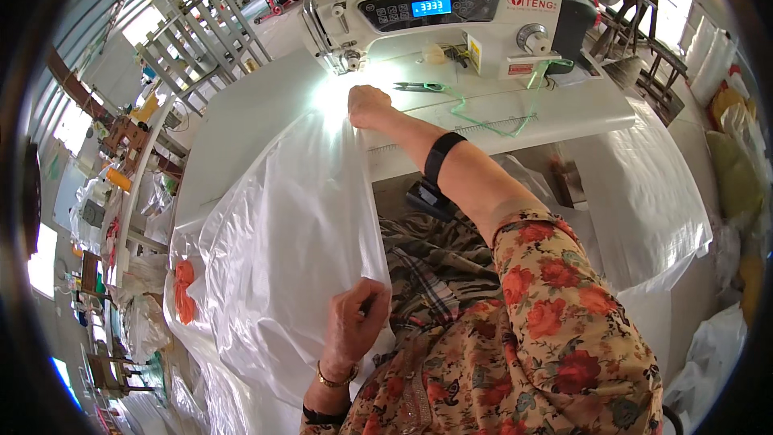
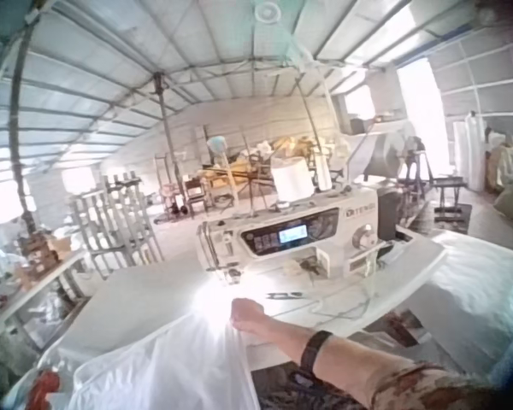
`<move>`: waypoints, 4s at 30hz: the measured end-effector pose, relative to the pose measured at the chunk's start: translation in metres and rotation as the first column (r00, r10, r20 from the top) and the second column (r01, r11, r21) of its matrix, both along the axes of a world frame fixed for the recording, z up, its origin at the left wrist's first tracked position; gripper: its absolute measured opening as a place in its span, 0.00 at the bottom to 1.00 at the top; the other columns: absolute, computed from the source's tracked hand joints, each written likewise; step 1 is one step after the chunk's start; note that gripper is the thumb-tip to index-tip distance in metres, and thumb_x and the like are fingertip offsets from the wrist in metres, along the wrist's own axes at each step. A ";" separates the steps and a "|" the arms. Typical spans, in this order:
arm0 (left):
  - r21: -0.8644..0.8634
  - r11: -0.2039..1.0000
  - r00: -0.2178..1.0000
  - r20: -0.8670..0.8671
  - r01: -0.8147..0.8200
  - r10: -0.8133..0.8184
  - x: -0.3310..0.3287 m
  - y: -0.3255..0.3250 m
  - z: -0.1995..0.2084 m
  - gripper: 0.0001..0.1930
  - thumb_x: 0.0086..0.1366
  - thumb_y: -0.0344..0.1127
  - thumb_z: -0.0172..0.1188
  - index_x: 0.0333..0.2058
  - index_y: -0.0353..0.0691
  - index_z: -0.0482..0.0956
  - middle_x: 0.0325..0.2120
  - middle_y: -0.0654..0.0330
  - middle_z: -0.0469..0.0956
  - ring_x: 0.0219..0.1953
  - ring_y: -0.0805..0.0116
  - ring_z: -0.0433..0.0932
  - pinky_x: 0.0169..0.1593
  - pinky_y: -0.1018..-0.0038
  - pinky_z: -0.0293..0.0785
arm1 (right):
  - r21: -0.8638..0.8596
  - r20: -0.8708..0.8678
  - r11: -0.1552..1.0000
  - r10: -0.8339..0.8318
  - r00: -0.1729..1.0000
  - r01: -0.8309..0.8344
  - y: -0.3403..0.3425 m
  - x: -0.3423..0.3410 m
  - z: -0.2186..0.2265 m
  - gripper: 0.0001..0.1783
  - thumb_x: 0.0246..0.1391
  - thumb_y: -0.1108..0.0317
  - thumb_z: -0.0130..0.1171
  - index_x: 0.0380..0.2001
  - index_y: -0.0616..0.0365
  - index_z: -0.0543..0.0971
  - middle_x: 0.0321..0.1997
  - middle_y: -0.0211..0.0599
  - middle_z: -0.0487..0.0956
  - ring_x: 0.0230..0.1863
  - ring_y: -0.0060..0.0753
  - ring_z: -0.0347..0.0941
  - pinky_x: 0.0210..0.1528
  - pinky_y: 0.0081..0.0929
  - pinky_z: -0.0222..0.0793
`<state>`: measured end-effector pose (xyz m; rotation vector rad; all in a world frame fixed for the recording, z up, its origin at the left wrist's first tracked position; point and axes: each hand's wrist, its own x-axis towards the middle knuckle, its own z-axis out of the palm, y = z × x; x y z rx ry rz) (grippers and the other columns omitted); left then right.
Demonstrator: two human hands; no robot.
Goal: The person folds and aligns the edges of a white plastic sheet by hand and feeds the material through a sewing machine to sew a seam.
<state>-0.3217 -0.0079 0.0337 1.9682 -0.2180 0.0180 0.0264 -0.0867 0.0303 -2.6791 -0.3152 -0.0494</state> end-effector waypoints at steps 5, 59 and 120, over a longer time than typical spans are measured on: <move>0.024 1.000 0.999 -0.035 0.016 -0.015 0.003 0.000 -0.004 0.02 0.60 0.23 0.56 0.33 0.33 0.73 0.21 0.51 0.74 0.20 0.61 0.75 0.26 0.72 0.71 | -0.099 -0.034 0.995 0.025 0.999 -0.029 -0.002 -0.026 0.008 0.10 0.40 0.74 0.62 0.30 0.61 0.83 0.35 0.45 0.83 0.40 0.42 0.81 0.38 0.33 0.77; 0.495 0.794 0.911 0.374 -0.354 0.174 0.123 -0.011 -0.036 0.04 0.58 0.28 0.52 0.29 0.38 0.66 0.20 0.50 0.74 0.23 0.46 0.74 0.28 0.55 0.67 | -0.202 0.310 0.960 0.250 0.917 -0.193 0.007 -0.027 -0.009 0.07 0.46 0.72 0.53 0.26 0.62 0.80 0.29 0.47 0.81 0.34 0.47 0.79 0.41 0.44 0.68; 0.506 0.734 0.890 0.313 -0.453 0.333 -0.013 0.041 -0.113 0.38 0.62 0.42 0.56 0.65 0.31 0.51 0.67 0.42 0.48 0.70 0.46 0.45 0.69 0.51 0.34 | 0.203 0.619 0.779 0.367 0.695 -0.593 -0.071 -0.143 -0.044 0.07 0.51 0.74 0.59 0.35 0.59 0.75 0.29 0.42 0.77 0.28 0.46 0.74 0.29 0.38 0.70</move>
